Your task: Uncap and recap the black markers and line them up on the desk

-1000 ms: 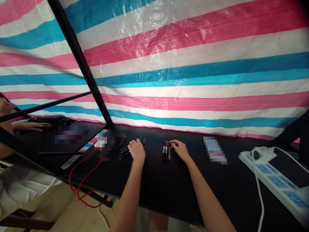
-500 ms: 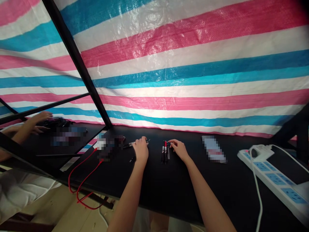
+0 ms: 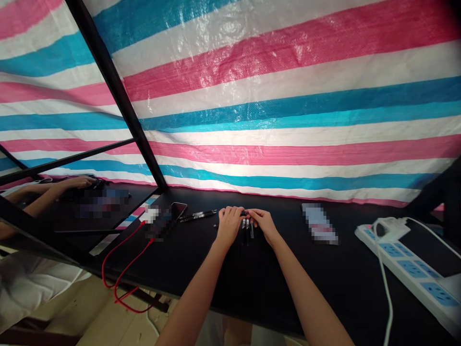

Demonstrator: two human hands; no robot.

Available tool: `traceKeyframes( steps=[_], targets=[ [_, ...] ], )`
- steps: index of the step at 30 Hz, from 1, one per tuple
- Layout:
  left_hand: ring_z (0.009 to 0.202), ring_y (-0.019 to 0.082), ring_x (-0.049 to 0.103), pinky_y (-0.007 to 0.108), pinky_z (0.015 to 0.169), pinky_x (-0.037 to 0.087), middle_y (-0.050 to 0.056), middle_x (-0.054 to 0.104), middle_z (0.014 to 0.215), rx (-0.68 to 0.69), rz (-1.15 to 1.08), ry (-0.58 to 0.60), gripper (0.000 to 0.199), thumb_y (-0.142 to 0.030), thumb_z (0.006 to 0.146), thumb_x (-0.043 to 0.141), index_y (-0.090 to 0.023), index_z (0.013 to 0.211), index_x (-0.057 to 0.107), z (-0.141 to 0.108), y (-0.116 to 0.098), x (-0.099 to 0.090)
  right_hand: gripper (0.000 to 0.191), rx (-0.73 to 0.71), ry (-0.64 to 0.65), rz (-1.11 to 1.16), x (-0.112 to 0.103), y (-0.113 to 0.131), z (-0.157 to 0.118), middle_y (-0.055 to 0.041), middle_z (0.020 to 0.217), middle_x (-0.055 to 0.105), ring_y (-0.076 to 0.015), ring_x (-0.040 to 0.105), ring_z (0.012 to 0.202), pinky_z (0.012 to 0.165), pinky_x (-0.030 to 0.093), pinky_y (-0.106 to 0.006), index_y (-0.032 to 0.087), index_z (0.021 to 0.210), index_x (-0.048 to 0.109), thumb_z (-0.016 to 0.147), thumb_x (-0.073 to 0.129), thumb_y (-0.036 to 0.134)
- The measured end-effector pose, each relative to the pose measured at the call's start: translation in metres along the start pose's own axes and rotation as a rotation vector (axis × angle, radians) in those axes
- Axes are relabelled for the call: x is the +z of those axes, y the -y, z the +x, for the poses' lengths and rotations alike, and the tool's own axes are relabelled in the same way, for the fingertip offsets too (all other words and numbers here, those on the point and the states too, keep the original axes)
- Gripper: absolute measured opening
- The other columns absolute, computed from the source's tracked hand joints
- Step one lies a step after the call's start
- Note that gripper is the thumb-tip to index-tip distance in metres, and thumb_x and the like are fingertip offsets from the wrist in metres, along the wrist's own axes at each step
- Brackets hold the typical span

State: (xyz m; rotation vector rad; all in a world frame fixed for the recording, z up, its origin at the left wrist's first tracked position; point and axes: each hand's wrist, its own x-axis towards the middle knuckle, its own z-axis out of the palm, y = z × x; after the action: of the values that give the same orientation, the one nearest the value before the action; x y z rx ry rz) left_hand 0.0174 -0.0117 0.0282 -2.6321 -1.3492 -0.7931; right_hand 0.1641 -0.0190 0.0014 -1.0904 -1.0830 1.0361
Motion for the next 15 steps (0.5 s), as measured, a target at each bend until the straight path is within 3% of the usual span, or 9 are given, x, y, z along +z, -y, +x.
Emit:
traceKeyframes(
  steps=[8, 12, 15],
  targets=[
    [0.092, 0.022, 0.046, 0.039, 0.088, 0.023, 0.006, 0.061, 0.087, -0.031, 0.012, 0.024, 0.028, -0.038, 0.088, 0.036, -0.025, 0.096, 0.059, 0.003, 0.014, 0.001, 0.040, -0.026, -0.323, 0.137, -0.022, 0.004, 0.005, -0.0025, 0.066, 0.056, -0.0067, 0.043, 0.049, 0.039, 0.028, -0.019, 0.013, 0.082, 0.066, 0.064, 0.063, 0.048],
    [0.080, 0.019, 0.053, 0.033, 0.080, 0.029, 0.006, 0.061, 0.079, -0.154, -0.007, -0.075, 0.033, -0.042, 0.088, 0.033, -0.021, 0.091, 0.059, 0.003, 0.020, 0.001, 0.044, -0.085, -0.540, 0.202, -0.037, 0.005, 0.007, 0.0018, 0.059, 0.049, -0.0044, 0.039, 0.043, 0.035, 0.025, -0.017, 0.013, 0.075, 0.060, 0.063, 0.061, 0.056],
    [0.064, 0.016, 0.054, 0.027, 0.065, 0.032, 0.004, 0.058, 0.066, -0.319, -0.086, -0.126, 0.038, -0.047, 0.087, 0.031, -0.019, 0.089, 0.057, 0.004, 0.025, 0.004, 0.050, -0.076, -0.609, 0.234, -0.045, 0.006, 0.006, 0.0012, 0.061, 0.053, -0.0034, 0.042, 0.040, 0.032, 0.019, -0.015, 0.014, 0.070, 0.053, 0.061, 0.059, 0.063]
  ],
)
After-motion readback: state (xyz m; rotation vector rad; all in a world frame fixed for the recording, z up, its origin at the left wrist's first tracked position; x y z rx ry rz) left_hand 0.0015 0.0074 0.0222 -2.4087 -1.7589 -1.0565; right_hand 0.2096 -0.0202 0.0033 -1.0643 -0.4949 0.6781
